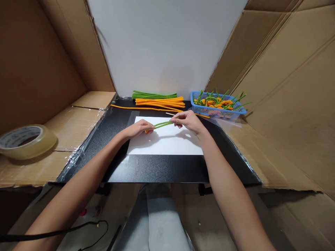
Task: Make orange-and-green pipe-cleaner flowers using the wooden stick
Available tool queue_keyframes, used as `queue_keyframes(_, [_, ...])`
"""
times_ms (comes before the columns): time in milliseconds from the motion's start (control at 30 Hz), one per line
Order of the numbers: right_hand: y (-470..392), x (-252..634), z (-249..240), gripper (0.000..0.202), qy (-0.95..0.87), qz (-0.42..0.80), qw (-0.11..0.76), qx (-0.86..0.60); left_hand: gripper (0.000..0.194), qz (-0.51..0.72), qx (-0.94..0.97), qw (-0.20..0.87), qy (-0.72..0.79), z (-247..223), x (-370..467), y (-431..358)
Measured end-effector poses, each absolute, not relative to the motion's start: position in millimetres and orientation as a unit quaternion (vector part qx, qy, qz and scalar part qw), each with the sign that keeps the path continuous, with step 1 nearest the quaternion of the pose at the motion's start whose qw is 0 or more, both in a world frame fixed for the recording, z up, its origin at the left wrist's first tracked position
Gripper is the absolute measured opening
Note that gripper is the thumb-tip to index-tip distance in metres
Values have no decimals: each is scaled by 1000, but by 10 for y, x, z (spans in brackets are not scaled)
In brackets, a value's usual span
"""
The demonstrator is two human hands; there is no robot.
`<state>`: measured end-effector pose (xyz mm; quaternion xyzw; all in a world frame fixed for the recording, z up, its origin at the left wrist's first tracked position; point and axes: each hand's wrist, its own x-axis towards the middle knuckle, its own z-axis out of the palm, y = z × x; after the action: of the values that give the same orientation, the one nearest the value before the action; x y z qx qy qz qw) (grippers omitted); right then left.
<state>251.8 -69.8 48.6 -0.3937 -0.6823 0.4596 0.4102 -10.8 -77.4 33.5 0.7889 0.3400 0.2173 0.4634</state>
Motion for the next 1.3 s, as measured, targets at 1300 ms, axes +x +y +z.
queue_keyframes(1300, [-823,2007,279,33,-475,631,552,-268,46,394,682,513,341,123,173,-839])
